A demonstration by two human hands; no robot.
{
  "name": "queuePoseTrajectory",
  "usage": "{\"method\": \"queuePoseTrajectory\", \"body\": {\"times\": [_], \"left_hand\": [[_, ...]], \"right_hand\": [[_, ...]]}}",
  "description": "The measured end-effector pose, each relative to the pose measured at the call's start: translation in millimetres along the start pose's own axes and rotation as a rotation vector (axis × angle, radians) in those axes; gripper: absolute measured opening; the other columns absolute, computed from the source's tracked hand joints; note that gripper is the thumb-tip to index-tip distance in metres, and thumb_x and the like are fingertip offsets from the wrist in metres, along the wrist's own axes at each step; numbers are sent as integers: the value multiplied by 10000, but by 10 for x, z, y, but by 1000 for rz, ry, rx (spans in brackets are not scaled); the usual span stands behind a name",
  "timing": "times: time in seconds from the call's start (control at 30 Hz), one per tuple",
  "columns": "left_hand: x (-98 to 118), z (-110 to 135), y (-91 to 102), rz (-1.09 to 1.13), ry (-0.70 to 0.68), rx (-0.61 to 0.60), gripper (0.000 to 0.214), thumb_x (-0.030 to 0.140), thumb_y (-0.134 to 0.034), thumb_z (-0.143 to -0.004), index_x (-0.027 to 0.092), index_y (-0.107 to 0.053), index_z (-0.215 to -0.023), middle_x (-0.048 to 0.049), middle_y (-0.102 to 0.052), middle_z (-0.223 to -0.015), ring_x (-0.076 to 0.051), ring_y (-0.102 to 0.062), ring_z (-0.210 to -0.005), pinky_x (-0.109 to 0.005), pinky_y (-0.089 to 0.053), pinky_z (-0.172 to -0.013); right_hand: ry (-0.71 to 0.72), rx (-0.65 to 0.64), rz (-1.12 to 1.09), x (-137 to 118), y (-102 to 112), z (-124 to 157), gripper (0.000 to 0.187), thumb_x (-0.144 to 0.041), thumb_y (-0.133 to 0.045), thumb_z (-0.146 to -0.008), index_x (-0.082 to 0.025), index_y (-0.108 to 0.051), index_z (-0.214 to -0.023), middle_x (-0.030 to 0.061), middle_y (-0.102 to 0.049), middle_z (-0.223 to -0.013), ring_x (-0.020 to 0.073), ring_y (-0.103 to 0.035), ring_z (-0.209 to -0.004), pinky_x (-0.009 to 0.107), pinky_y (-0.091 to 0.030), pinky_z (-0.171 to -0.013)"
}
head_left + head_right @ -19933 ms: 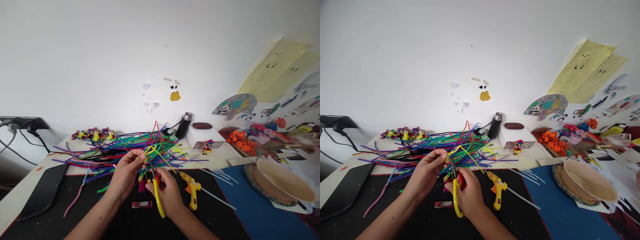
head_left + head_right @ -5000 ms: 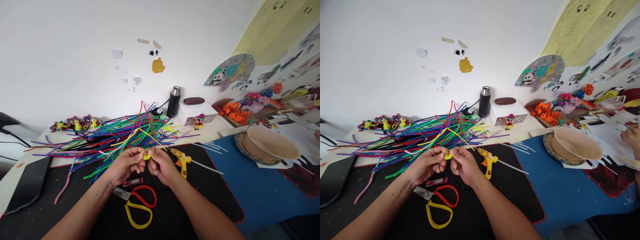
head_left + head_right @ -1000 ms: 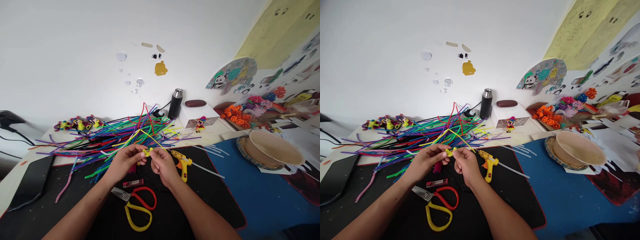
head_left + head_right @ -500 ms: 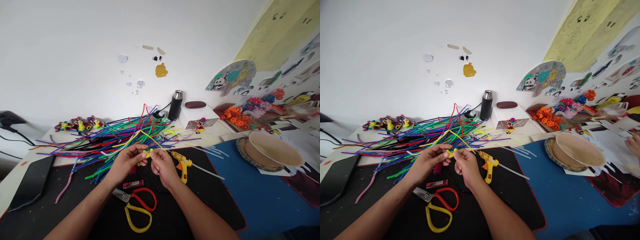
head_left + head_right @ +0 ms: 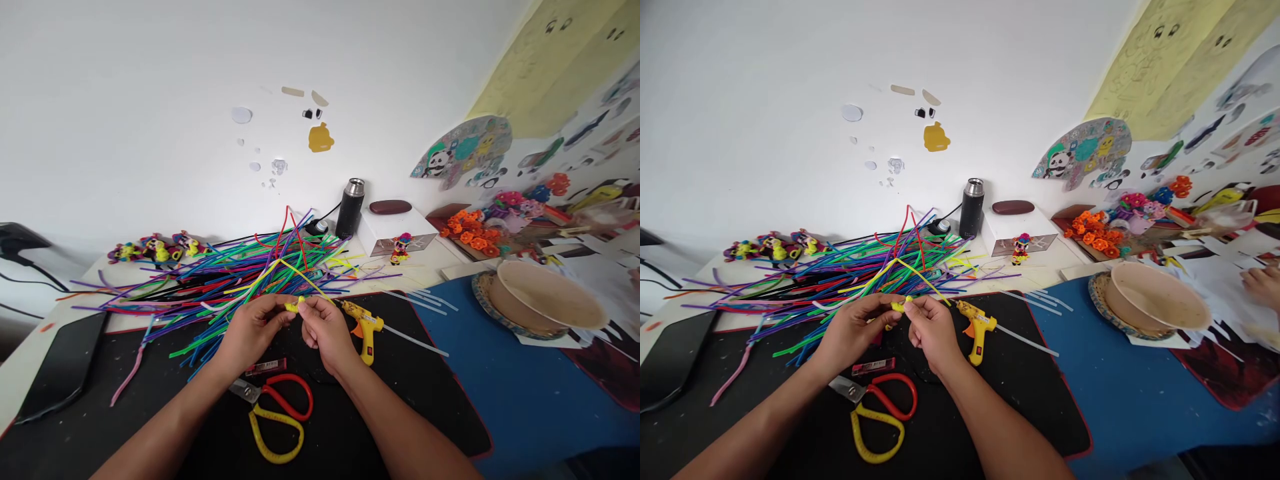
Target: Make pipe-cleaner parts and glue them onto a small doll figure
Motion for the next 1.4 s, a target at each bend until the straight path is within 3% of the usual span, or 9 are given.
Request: {"method": "queuePoseTrajectory", "body": {"times": [0.5,0.6,0.73,0.83,0.97,1.4], "left_hand": [[60,-10,-9,72,74,34,170,364,-718,-858,231,-819,-896,-48,-807,-820,-203,-709,-666,-306,-587,-672],[11,-9,-19,101,92,3,224,368,-725,-864,213,-804,-1005,-50,-796,-848,-202,-711,-707,-314,-582,-709],[-14,-16,-27,273,168,-39,469,399,-775,-839,194,-691,-1253,-15,-738,-822,-193,-702,-745,-312,-574,-712],[1,-34,-21,403,227,-67,450,448,-814,-808,193,-676,-1152,-11,-733,-823,-190,-708,-752,-317,-585,-721],[0,-52,-5,412,267,-80,400,502,-821,-803,188,-698,-1017,-23,-745,-794,-194,-721,-740,-309,-579,-711],[-18,-55,1,493,364,-105,496,567,-836,-770,170,-740,-1052,-50,-760,-821,-202,-722,-739,-319,-601,-701]], "right_hand": [[-1,-4,2,34,21,-8,442,-571,-841,-777,-199,-601,-782,-133,-379,-448,53,-330,-344,196,-209,-356],[-1,-7,1,37,20,-10,447,-581,-837,-775,-199,-606,-786,-131,-384,-445,52,-330,-343,193,-200,-356],[4,-2,-7,22,10,-6,462,-599,-838,-761,-196,-613,-784,-131,-383,-433,50,-319,-342,190,-190,-358],[-6,3,-22,13,3,-1,464,-592,-849,-749,-196,-611,-796,-133,-383,-432,51,-316,-346,189,-188,-358],[-20,-8,-31,16,1,1,456,-579,-849,-753,-198,-606,-812,-129,-405,-437,55,-326,-345,189,-178,-354],[-7,7,-35,-5,40,-16,443,-581,-828,-774,-183,-638,-813,-116,-423,-449,55,-338,-353,190,-177,-364]]}}
Point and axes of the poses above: each hand's wrist, its own z-axis away from the middle knuckle, its own y-axis out of the back of the hand, x = y × z, the point moved 2 cm from there along -z, towards the middle knuckle
